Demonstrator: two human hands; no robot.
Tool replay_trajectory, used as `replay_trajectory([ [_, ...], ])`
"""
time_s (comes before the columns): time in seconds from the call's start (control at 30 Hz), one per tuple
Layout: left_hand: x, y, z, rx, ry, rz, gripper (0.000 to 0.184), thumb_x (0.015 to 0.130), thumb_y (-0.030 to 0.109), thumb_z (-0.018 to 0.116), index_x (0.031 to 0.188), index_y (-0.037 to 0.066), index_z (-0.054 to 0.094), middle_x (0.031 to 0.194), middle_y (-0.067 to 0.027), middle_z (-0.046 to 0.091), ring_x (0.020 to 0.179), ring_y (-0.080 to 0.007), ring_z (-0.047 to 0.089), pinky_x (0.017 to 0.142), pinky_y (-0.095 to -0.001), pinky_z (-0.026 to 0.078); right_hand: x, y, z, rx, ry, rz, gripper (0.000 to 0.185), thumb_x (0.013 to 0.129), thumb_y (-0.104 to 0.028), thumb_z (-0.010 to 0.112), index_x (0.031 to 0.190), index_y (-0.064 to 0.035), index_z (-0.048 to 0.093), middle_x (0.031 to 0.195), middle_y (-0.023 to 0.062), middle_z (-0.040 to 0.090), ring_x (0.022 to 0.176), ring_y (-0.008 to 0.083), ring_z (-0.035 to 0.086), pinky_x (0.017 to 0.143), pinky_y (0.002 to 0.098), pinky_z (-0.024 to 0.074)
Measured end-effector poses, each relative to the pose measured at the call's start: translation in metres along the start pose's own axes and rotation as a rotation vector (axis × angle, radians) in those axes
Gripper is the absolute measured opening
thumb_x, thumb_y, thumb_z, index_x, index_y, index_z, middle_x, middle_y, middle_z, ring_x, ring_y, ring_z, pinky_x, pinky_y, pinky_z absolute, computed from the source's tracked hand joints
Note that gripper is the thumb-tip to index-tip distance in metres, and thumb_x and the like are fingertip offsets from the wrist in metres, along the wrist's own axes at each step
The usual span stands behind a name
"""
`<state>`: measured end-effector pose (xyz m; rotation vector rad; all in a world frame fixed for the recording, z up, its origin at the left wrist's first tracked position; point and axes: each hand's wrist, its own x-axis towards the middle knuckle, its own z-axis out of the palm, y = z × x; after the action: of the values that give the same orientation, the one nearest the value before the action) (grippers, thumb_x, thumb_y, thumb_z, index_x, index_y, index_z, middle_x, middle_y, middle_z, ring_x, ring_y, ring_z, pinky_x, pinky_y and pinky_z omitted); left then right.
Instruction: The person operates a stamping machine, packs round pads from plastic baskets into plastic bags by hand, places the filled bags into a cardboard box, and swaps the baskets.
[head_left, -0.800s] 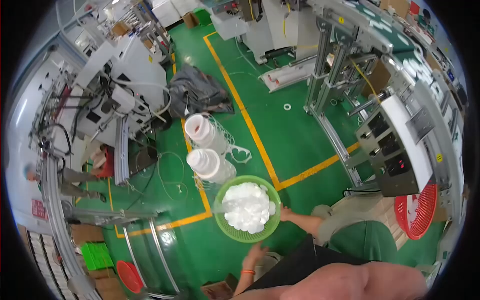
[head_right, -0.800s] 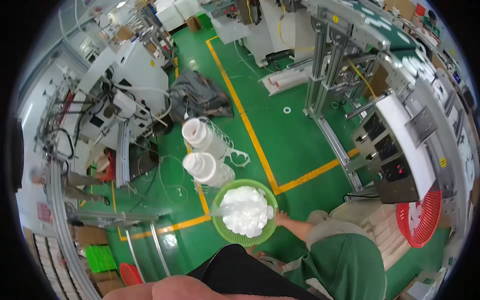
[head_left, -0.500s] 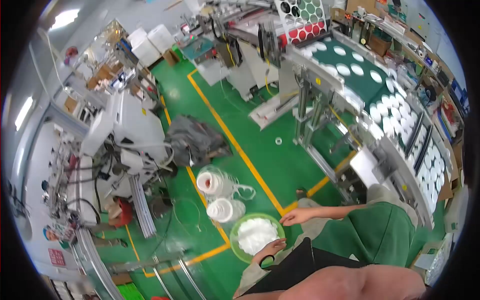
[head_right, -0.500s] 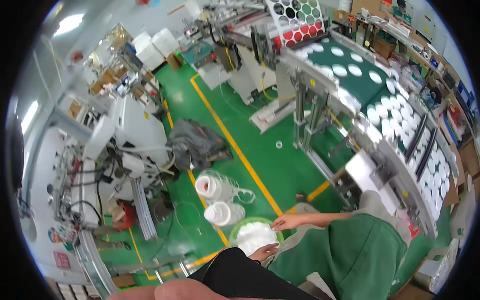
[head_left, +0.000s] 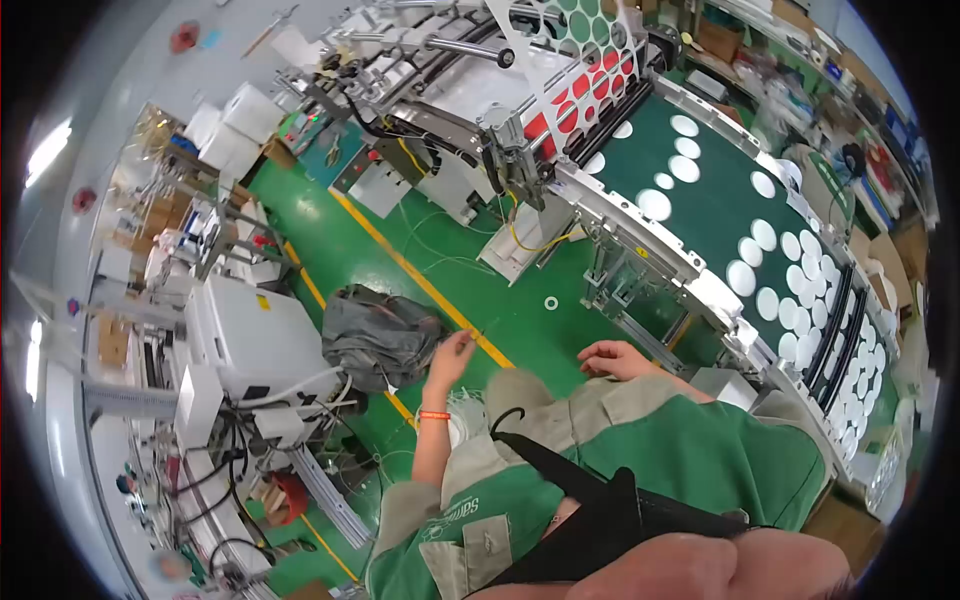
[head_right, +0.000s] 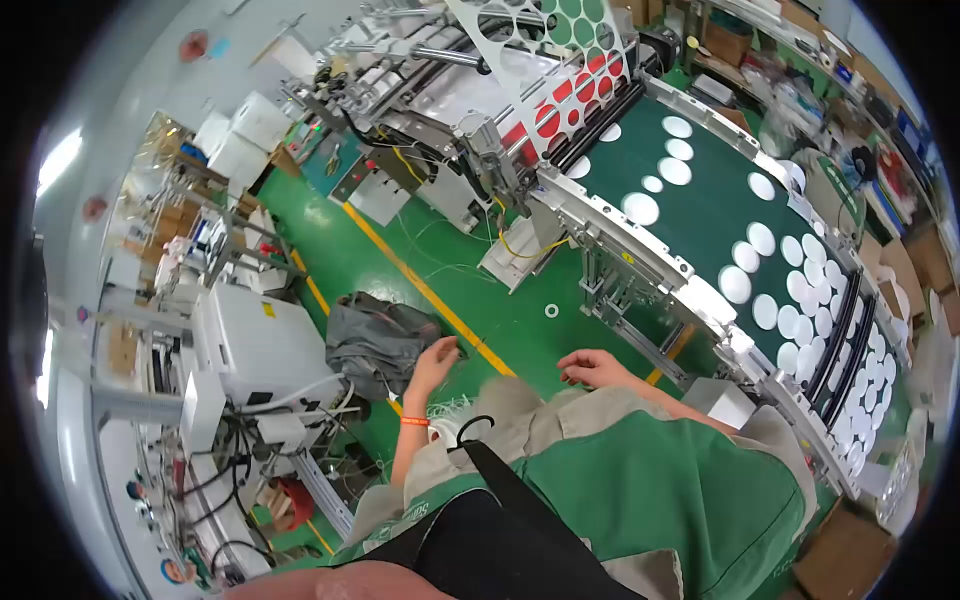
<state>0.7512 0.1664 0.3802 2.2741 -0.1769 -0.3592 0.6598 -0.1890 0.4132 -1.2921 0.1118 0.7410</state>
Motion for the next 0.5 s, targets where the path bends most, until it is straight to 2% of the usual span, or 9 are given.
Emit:
replay_trajectory([
  [0.03,0.017,-0.018,-0.011,-0.01,0.034,0.036,0.036,0.079,0.021,0.058,0.11,0.002,0.054,0.099,-0.0125,0.061,0.085,-0.0209,0.06,0.075,-0.0296,0.046,0.013,-0.003,0.001,-0.024,0.057,-0.028,0.023,0.086,-0.013,0.053,0.106,-0.0022,0.054,0.096,0.0067,0.06,0.085,0.012,0.057,0.076,0.0262,0.0456],
  [0.1,0.047,-0.046,-0.044,-0.032,0.016,-0.065,0.035,0.08,0.018,0.058,0.11,0.001,0.054,0.096,-0.013,0.062,0.082,-0.0194,0.06,0.073,-0.0283,0.046,0.037,-0.02,0.01,0.009,0.129,-0.116,0.024,0.083,-0.011,0.055,0.104,0.0,0.056,0.091,0.0066,0.061,0.081,0.0109,0.056,0.073,0.025,0.0454],
  [0.2,0.112,-0.112,-0.095,-0.263,0.068,0.033,0.031,0.083,0.019,0.055,0.108,0.0,0.055,0.092,-0.0139,0.062,0.085,-0.0176,0.06,0.073,-0.0283,0.046,0.073,-0.058,0.017,-0.008,0.146,-0.042,0.024,0.083,-0.011,0.055,0.104,0.0007,0.055,0.092,0.0078,0.061,0.084,0.0117,0.057,0.075,0.0247,0.0453],
  [0.27,0.166,-0.12,-0.153,-0.041,0.097,-0.019,0.033,0.083,0.022,0.055,0.108,-0.001,0.054,0.093,-0.0156,0.062,0.085,-0.0203,0.061,0.074,-0.0286,0.046,0.106,-0.068,0.023,-0.077,0.263,0.013,0.025,0.083,-0.011,0.056,0.104,0.0008,0.055,0.092,0.0085,0.061,0.084,0.0124,0.057,0.075,0.025,0.0453],
  [0.3,0.192,-0.14,-0.174,-0.027,0.206,0.009,0.036,0.083,0.023,0.055,0.109,-0.002,0.053,0.094,-0.0169,0.061,0.086,-0.0232,0.061,0.075,-0.0304,0.046,0.123,-0.068,0.029,-0.13,0.362,0.03,0.025,0.082,-0.011,0.056,0.104,0.0007,0.056,0.092,0.0088,0.061,0.084,0.0128,0.057,0.075,0.0255,0.0455],
  [0.37,0.282,-0.171,-0.224,0.078,0.418,0.08,0.043,0.083,0.027,0.055,0.114,-0.003,0.048,0.102,-0.0194,0.057,0.094,-0.0282,0.057,0.081,-0.0339,0.044,0.17,-0.035,0.026,-0.116,0.574,-0.02,0.027,0.079,-0.012,0.058,0.103,0.0003,0.056,0.091,0.0088,0.061,0.084,0.0152,0.058,0.076,0.0277,0.0454],
  [0.4,0.315,-0.188,-0.24,0.164,0.498,0.079,0.048,0.083,0.028,0.055,0.117,-0.003,0.045,0.108,-0.0206,0.055,0.1,-0.0304,0.053,0.085,-0.0356,0.042,0.186,-0.016,0.031,-0.122,0.583,-0.001,0.027,0.079,-0.012,0.058,0.103,0.0003,0.056,0.091,0.0088,0.061,0.084,0.0152,0.058,0.076,0.0277,0.0454],
  [0.43,0.341,-0.191,-0.256,0.149,0.487,0.07,0.048,0.083,0.028,0.055,0.117,-0.003,0.045,0.108,-0.0206,0.055,0.1,-0.0304,0.053,0.085,-0.0356,0.042,0.202,0.003,0.035,-0.227,0.697,0.076,0.028,0.077,-0.012,0.058,0.103,0.0002,0.057,0.093,0.0089,0.062,0.085,0.0167,0.058,0.076,0.029,0.0454],
  [0.5,0.402,-0.182,-0.288,0.291,0.622,0.186,0.062,0.08,0.035,0.057,0.124,-0.003,0.036,0.121,-0.0212,0.045,0.112,-0.0338,0.043,0.094,-0.0409,0.033,0.236,0.065,0.033,-0.267,0.744,0.076,0.031,0.074,-0.012,0.059,0.103,0.0001,0.057,0.095,0.0099,0.062,0.087,0.0189,0.058,0.078,0.0307,0.0453],
])
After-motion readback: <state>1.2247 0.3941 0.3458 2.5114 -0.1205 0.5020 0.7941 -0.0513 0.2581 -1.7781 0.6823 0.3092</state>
